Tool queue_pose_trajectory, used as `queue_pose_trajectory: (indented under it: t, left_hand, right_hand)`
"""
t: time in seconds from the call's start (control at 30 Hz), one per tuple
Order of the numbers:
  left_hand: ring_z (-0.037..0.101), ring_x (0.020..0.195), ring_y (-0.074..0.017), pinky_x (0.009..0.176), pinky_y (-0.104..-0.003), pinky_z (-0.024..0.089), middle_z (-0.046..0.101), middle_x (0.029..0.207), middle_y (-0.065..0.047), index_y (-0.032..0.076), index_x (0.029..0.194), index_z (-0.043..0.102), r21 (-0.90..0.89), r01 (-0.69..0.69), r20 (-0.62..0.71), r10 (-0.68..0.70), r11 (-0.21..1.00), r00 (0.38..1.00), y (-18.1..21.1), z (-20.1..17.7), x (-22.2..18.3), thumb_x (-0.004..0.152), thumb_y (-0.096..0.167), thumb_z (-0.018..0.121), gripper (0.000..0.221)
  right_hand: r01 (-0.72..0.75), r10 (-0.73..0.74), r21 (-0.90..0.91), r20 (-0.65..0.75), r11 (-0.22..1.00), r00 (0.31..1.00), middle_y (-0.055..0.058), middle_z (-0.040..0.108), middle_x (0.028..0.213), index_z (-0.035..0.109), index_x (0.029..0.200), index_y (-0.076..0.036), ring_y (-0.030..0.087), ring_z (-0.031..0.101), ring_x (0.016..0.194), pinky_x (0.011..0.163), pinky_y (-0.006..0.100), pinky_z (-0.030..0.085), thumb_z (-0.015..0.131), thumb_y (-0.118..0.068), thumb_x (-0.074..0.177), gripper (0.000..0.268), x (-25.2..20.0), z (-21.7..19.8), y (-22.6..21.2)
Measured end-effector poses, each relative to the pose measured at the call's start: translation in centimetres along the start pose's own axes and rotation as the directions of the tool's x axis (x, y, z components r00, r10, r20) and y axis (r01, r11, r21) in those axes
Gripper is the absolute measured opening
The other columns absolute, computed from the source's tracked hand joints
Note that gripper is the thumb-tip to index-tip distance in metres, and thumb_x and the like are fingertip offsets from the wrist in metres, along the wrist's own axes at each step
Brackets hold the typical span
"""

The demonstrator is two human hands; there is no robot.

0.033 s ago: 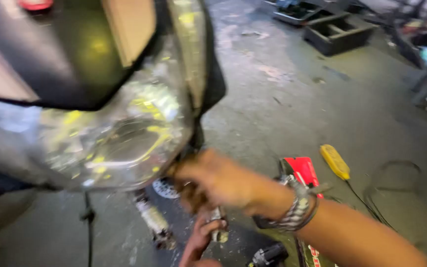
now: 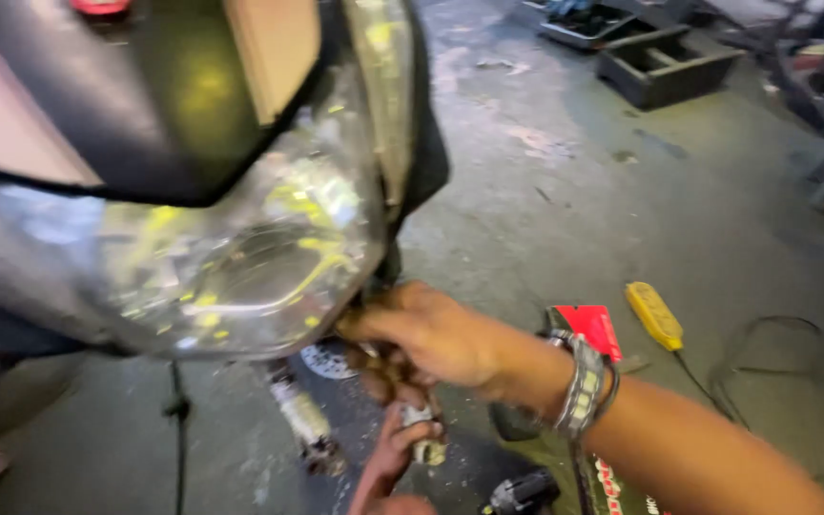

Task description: Replacing the front shock absorbers on a motorcycle using a hammer, wrench, and other hand tools

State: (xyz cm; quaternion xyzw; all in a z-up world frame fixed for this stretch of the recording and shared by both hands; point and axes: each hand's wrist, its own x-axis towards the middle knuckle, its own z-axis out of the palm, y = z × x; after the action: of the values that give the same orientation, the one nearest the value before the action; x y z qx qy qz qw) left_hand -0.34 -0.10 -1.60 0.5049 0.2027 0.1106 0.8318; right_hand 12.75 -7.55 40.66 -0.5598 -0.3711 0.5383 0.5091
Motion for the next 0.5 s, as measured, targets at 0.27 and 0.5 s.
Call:
queue_pose_trajectory:
  t: [0.27, 0.5]
  left_hand:
    - [0.062, 0.072, -0.0227, 0.063, -0.038, 0.050, 0.064, 0.085, -0.011, 0.005, 0.097, 0.065, -0.045, -0.288, 0.150, 0.292, 0.956, 0.945, 6.8, 3.6, -1.3, 0.077, 0.009, 0.076, 0.023]
    - [0.071, 0.096, -0.0257, 0.082, -0.042, 0.057, 0.075, 0.111, -0.012, 0.008, 0.131, 0.062, -0.015, 0.065, -0.113, -0.067, 0.998, 0.991, 5.2, 2.0, -1.7, 0.068, 0.018, 0.084, 0.067]
  right_hand:
    - [-0.052, 0.073, -0.206, 0.100, 0.977, 0.992, 0.013, 0.077, 0.068, 0.075, 0.086, 0.000, 0.015, 0.058, 0.043, 0.044, 0.028, 0.048, 0.056, -0.035, 0.118, 0.051, -0.4, 0.2, 0.6]
    - [-0.031, 0.160, -0.552, 0.187, 0.833, 0.969, 0.008, 0.069, 0.063, 0.077, 0.089, 0.000, 0.014, 0.060, 0.055, 0.063, 0.029, 0.050, 0.054, -0.050, 0.112, 0.060, 0.7, -1.4, 1.2]
